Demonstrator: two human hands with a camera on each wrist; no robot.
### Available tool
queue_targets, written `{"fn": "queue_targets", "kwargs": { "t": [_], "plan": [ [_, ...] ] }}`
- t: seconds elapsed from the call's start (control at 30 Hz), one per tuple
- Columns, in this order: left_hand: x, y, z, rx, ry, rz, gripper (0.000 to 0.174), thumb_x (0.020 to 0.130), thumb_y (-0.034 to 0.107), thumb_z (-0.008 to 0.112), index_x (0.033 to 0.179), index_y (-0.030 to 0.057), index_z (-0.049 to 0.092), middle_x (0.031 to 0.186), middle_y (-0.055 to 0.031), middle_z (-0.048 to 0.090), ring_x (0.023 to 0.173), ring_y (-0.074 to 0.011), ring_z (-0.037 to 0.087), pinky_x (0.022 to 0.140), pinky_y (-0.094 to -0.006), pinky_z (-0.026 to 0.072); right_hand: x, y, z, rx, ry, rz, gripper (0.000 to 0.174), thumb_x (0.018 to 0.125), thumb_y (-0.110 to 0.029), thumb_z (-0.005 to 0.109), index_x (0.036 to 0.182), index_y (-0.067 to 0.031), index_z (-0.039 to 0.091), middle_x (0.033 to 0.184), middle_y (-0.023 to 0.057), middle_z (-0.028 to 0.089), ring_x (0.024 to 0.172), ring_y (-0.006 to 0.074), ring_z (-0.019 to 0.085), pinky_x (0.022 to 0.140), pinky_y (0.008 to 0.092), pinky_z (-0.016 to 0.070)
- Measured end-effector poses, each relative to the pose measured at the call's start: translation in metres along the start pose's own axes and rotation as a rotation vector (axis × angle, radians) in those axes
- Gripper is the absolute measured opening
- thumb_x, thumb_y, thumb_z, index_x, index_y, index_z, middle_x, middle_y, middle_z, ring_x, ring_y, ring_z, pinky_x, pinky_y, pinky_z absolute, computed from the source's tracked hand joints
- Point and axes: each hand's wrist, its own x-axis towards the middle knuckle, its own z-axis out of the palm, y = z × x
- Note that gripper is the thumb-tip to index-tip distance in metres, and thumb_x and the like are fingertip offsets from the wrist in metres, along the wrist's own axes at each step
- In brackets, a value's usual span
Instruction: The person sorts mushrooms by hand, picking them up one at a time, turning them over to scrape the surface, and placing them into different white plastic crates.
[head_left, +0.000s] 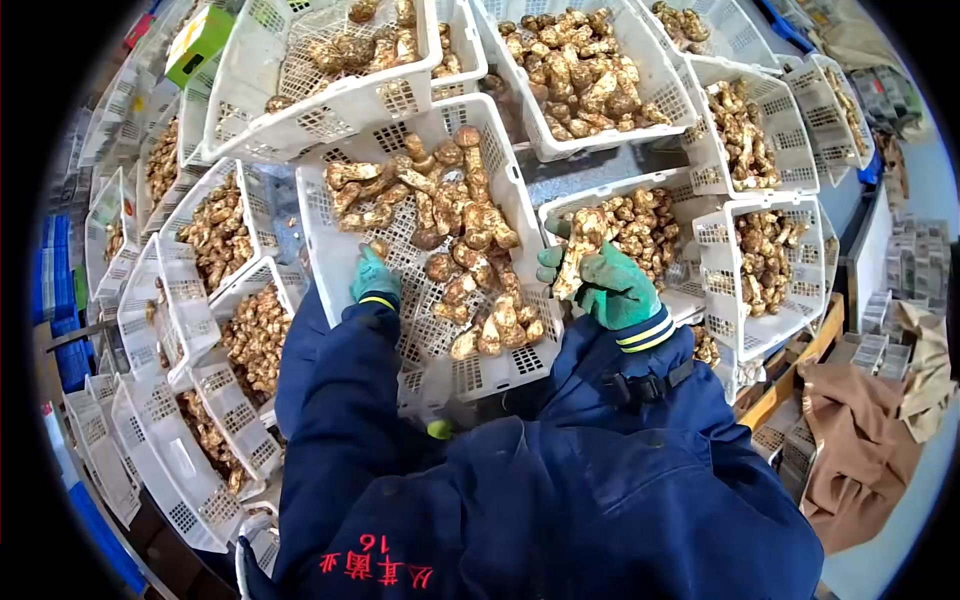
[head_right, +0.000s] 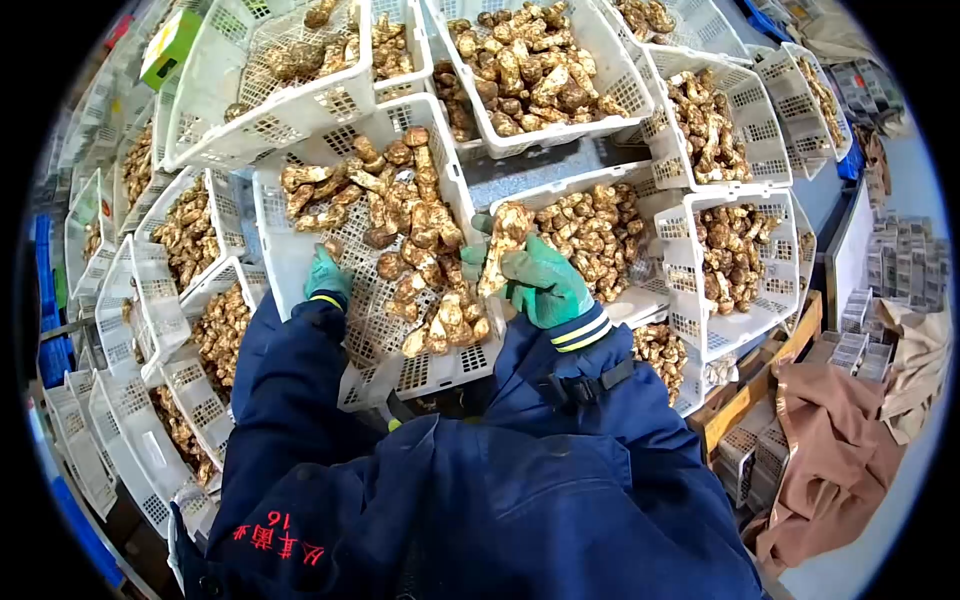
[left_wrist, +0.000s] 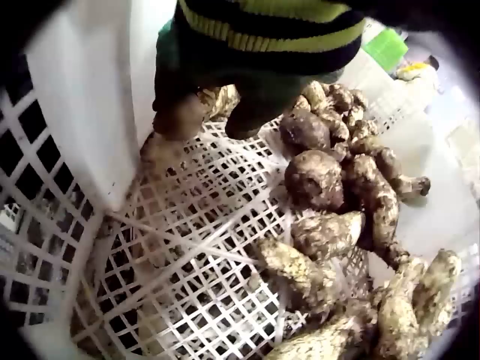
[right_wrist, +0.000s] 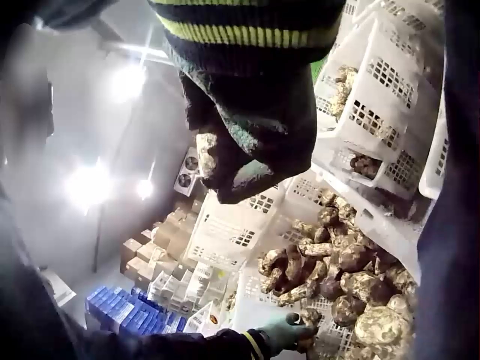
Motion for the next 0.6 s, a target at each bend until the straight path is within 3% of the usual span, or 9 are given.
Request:
{"fn": "queue_targets", "kwargs": {
  "t": [0.07, 0.1, 0.23, 0.3, 0.4, 0.43, 0.5, 0.53, 0.6],
  "plan": [
    [0.006, -0.001, 0.008, 0.069, 0.047, -0.002, 0.093, 0.077, 0.028, 0.07, 0.145, 0.0023, 0.013, 0.132, -0.0195, 0.047, 0.108, -0.0309, 0.057, 0.087, -0.0399, 0.0477, 0.009, -0.002, -0.006, -0.034, 0.003, 0.02, 0.061, 0.084, -0.011, 0.053, 0.137, 0.0065, 0.03, 0.117, 0.0221, 0.057, 0.105, 0.0314, 0.059, 0.094, 0.0433, 0.046],
    [0.012, 0.001, 0.0, 0.072, -0.142, -0.073, 0.09, 0.078, 0.026, 0.069, 0.145, 0.0022, 0.013, 0.127, -0.0202, 0.052, 0.104, -0.0301, 0.06, 0.084, -0.0393, 0.0491, 0.009, -0.006, -0.001, -0.043, 0.018, 0.026, 0.061, 0.084, -0.01, 0.052, 0.137, 0.0071, 0.03, 0.116, 0.0232, 0.057, 0.104, 0.0316, 0.059, 0.094, 0.0441, 0.0458],
    [0.016, -0.012, 0.033, 0.069, 0.108, 0.034, 0.083, 0.078, 0.018, 0.066, 0.143, 0.0036, 0.017, 0.105, -0.0189, 0.065, 0.093, -0.0321, 0.064, 0.08, -0.0377, 0.0497, 0.019, -0.01, -0.004, -0.08, -0.119, 0.082, 0.06, 0.084, -0.011, 0.052, 0.135, 0.0117, 0.029, 0.121, 0.0278, 0.052, 0.108, 0.0356, 0.057, 0.097, 0.0458, 0.0444],
    [0.02, -0.02, 0.046, -0.097, 0.178, 0.049, 0.066, 0.074, 0.02, 0.072, 0.129, 0.0031, 0.04, 0.097, -0.0187, 0.066, 0.085, -0.0329, 0.064, 0.074, -0.0381, 0.05, 0.017, 0.003, -0.012, -0.031, -0.034, 0.06, 0.06, 0.085, -0.012, 0.054, 0.134, 0.0126, 0.03, 0.118, 0.0265, 0.054, 0.108, 0.0334, 0.057, 0.097, 0.0457, 0.0446],
    [0.038, -0.021, 0.047, -0.904, -0.264, -0.052, 0.039, 0.065, 0.024, 0.081, 0.085, 0.0012, 0.055, 0.075, -0.0105, 0.061, 0.069, -0.0226, 0.061, 0.059, -0.0355, 0.0482, 0.014, 0.003, -0.024, -0.154, 0.069, 0.121, 0.041, 0.089, -0.011, 0.053, 0.124, 0.0098, 0.043, 0.106, 0.0217, 0.061, 0.102, 0.0307, 0.061, 0.092, 0.0418, 0.0479],
    [0.044, -0.024, 0.067, -1.058, -0.204, 0.021, 0.036, 0.07, 0.015, 0.077, 0.092, -0.0002, 0.053, 0.078, -0.0072, 0.057, 0.068, -0.0195, 0.061, 0.055, -0.0332, 0.0485, 0.014, -0.001, -0.016, -0.154, 0.084, 0.126, 0.034, 0.091, -0.012, 0.052, 0.118, 0.0076, 0.048, 0.106, 0.0204, 0.062, 0.1, 0.0297, 0.062, 0.09, 0.0397, 0.0489],
    [-0.046, 0.033, -0.041, -1.649, -0.54, 0.062, 0.041, 0.073, 0.008, 0.07, 0.107, -0.0027, 0.05, 0.088, -0.0074, 0.056, 0.075, -0.0217, 0.063, 0.056, -0.0335, 0.0523, 0.022, -0.002, -0.032, -0.229, 0.124, 0.073, 0.028, 0.092, -0.014, 0.051, 0.113, 0.005, 0.054, 0.107, 0.0185, 0.062, 0.099, 0.0295, 0.062, 0.086, 0.0382, 0.0507],
    [-0.051, 0.035, -0.042, -1.357, -0.328, 0.544, 0.046, 0.072, 0.003, 0.067, 0.113, -0.0038, 0.046, 0.094, -0.0086, 0.055, 0.082, -0.024, 0.063, 0.06, -0.0343, 0.0544, 0.03, 0.001, -0.055, -0.305, 0.155, 0.019, 0.029, 0.092, -0.014, 0.051, 0.113, 0.0047, 0.054, 0.108, 0.0178, 0.062, 0.101, 0.0302, 0.061, 0.084, 0.0388, 0.0515],
    [-0.075, 0.043, -0.064, -1.357, -0.435, 0.685, 0.055, 0.07, -0.004, 0.061, 0.122, -0.0054, 0.042, 0.104, -0.011, 0.054, 0.094, -0.0273, 0.063, 0.069, -0.0351, 0.0564, 0.057, -0.023, -0.049, -0.136, 0.166, -0.131, 0.032, 0.092, -0.02, 0.052, 0.114, 0.0037, 0.053, 0.109, 0.0176, 0.061, 0.104, 0.0316, 0.059, 0.084, 0.0407, 0.0521]
  ]
}}
